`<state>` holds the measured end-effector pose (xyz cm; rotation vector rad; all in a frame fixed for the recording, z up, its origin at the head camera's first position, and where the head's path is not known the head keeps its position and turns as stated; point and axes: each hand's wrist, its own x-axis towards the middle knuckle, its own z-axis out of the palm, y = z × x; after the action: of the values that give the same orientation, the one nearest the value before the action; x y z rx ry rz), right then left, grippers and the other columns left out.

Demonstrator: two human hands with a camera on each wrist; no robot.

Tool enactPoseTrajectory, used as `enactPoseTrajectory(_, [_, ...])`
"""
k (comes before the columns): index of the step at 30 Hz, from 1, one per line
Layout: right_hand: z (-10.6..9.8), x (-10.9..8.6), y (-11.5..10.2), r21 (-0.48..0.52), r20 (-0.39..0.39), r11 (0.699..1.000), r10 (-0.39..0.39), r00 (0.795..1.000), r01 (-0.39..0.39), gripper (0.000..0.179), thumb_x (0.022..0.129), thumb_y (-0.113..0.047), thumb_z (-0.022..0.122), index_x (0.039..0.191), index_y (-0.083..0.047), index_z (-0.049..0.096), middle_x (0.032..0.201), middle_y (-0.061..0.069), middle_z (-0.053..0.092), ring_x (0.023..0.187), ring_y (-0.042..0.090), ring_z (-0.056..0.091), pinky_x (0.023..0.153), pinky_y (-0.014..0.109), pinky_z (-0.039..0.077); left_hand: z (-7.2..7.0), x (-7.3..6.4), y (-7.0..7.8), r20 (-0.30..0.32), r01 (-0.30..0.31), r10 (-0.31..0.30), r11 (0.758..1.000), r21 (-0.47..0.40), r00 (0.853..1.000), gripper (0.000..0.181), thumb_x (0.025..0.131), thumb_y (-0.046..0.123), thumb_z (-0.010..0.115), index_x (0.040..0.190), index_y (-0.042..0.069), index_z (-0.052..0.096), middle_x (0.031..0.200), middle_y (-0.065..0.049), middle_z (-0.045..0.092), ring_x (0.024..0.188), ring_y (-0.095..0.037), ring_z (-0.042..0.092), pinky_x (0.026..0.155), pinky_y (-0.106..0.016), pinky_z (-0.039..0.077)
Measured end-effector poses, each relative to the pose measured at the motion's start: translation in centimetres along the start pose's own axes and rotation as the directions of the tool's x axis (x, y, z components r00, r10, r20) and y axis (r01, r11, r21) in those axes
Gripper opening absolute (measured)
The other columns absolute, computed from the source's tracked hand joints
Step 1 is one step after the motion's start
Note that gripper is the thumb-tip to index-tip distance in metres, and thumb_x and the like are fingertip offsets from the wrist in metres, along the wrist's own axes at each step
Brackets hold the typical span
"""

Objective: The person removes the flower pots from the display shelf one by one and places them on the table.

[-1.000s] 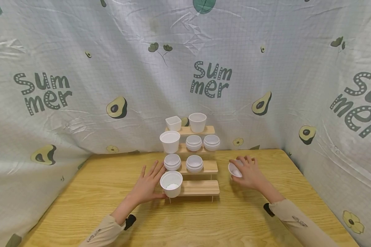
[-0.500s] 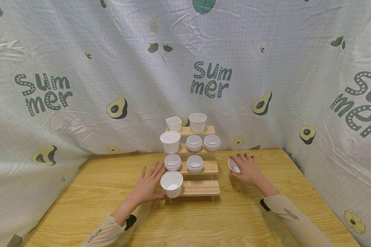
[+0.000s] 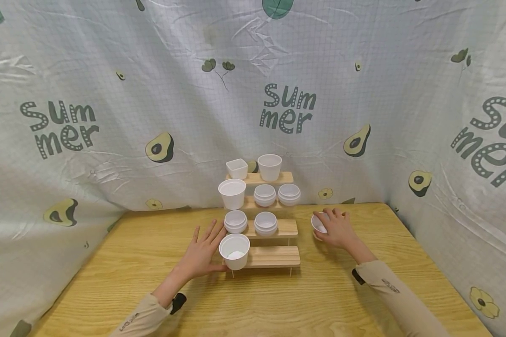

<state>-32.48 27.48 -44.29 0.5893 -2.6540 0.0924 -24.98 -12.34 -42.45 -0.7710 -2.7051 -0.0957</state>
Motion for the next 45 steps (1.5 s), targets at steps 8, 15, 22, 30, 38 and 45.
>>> enactPoseTrajectory(8, [0.39, 0.00, 0.17, 0.001, 0.054, 1.000, 0.017, 0.998, -0.017, 0.051, 0.081, -0.038, 0.060, 0.125, -0.014, 0.051, 0.118, 0.016, 0.050, 0.103, 0.036, 0.042, 0.076, 0.055, 0.031, -0.21, -0.08, 0.17, 0.029, 0.017, -0.017, 1.000, 0.003, 0.999, 0.103, 0.059, 0.061, 0.069, 0.139, 0.008, 0.031, 0.147, -0.009, 0.027, 0.136, -0.030, 0.021, 0.103, -0.061, 0.018])
enactPoseTrajectory(15, [0.51, 0.12, 0.34, 0.017, 0.077, 0.999, 0.031, 0.997, -0.033, 0.051, 0.082, -0.038, 0.060, 0.125, -0.013, 0.051, 0.119, 0.016, 0.049, 0.105, 0.037, 0.041, 0.076, 0.056, 0.030, -0.27, -0.09, 0.12, 0.023, 0.012, -0.012, 1.000, -0.001, 1.000, 0.103, 0.059, 0.061, 0.069, 0.139, 0.008, 0.031, 0.147, -0.009, 0.027, 0.136, -0.031, 0.021, 0.103, -0.062, 0.018])
enactPoseTrajectory(22, [0.78, 0.16, 0.55, 0.017, 0.092, 0.999, 0.036, 0.995, -0.038, 0.051, 0.083, -0.039, 0.058, 0.126, -0.014, 0.050, 0.120, 0.016, 0.049, 0.107, 0.038, 0.041, 0.077, 0.056, 0.030, 0.01, -0.06, 0.03, -0.002, 0.000, 0.000, 1.000, -0.005, 1.000, 0.104, 0.057, 0.061, 0.070, 0.138, 0.006, 0.033, 0.145, -0.011, 0.029, 0.135, -0.034, 0.023, 0.102, -0.063, 0.018])
enactPoseTrajectory(30, [0.94, 0.10, 0.80, 0.028, 0.103, 0.999, 0.043, 0.994, -0.046, 0.051, 0.083, -0.040, 0.057, 0.127, -0.014, 0.049, 0.120, 0.016, 0.048, 0.107, 0.037, 0.039, 0.077, 0.057, 0.029, 0.27, 0.00, -0.07, -0.012, -0.008, 0.007, 1.000, -0.014, 1.000, 0.105, 0.057, 0.061, 0.070, 0.138, 0.006, 0.032, 0.145, -0.012, 0.030, 0.135, -0.034, 0.023, 0.101, -0.063, 0.018])
enactPoseTrajectory(38, [1.02, 0.11, 0.91, 0.036, 0.084, 0.999, 0.035, 0.996, -0.038, 0.052, 0.083, -0.041, 0.057, 0.127, -0.014, 0.049, 0.120, 0.017, 0.048, 0.107, 0.037, 0.039, 0.077, 0.058, 0.030, 0.07, 0.08, -0.03, 0.014, 0.002, -0.002, 1.000, -0.013, 1.000, 0.106, 0.057, 0.061, 0.070, 0.140, 0.007, 0.030, 0.147, -0.010, 0.026, 0.136, -0.033, 0.020, 0.103, -0.063, 0.017])
enactPoseTrajectory(45, [0.77, -0.19, 0.71, 0.060, 0.069, 0.998, 0.021, 0.997, -0.025, 0.055, 0.082, -0.042, 0.058, 0.129, -0.015, 0.047, 0.125, 0.019, 0.046, 0.107, 0.039, 0.039, 0.076, 0.058, 0.030, 0.18, 0.03, -0.08, 0.016, 0.006, -0.006, 1.000, -0.017, 1.000, 0.106, 0.058, 0.062, 0.069, 0.140, 0.008, 0.030, 0.146, -0.010, 0.027, 0.136, -0.032, 0.021, 0.103, -0.063, 0.017])
